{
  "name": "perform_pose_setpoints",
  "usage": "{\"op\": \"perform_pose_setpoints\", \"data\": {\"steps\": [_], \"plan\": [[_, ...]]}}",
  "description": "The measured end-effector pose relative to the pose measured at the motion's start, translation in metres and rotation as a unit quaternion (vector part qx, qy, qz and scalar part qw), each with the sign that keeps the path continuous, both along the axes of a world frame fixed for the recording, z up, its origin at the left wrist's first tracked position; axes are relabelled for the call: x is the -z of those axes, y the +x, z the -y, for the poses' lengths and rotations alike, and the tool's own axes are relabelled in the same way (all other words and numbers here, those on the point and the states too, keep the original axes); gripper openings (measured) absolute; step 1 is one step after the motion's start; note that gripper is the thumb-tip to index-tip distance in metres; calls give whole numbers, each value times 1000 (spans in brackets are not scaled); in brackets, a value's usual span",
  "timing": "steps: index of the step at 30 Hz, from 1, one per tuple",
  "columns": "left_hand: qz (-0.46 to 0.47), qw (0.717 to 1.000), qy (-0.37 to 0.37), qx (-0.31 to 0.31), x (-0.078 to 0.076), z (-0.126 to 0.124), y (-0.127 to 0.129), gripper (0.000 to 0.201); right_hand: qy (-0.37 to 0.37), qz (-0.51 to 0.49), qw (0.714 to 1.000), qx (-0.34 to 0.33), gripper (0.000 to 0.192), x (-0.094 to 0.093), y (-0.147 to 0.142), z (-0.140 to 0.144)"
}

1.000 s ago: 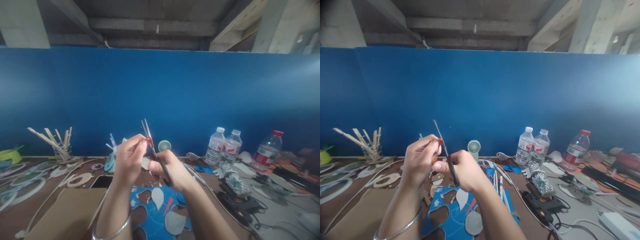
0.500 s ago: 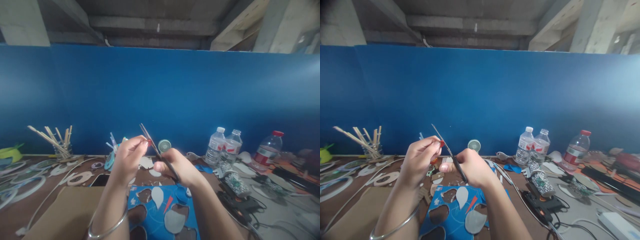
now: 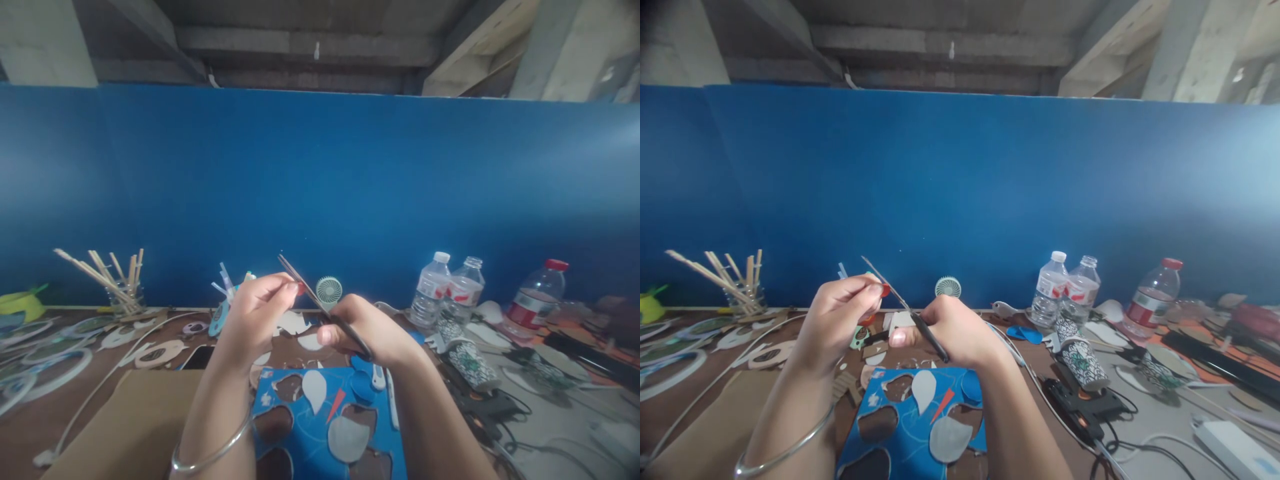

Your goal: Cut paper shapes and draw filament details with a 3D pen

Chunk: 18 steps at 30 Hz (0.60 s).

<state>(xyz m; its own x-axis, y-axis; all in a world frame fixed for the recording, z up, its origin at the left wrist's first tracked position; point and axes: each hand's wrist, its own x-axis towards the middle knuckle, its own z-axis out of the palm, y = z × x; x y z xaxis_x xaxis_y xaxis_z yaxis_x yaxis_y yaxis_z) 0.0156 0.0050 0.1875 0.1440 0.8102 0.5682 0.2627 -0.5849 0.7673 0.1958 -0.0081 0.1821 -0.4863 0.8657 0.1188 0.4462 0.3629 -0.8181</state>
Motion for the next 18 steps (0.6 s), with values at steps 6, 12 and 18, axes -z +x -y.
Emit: {"op": "perform_pose_setpoints", "data": {"steps": [6, 12, 18], "plan": [[1, 1000, 6, -2, 1, 0, -2, 29, 6, 21, 1000, 9, 54, 0, 3, -1], [9, 999, 12, 30, 3, -1, -3, 29, -1, -12, 1000, -10, 54, -2, -5, 2], [7, 999, 21, 43, 3, -1, -4, 28, -7, -29, 999, -15, 58, -1, -9, 3]]}}
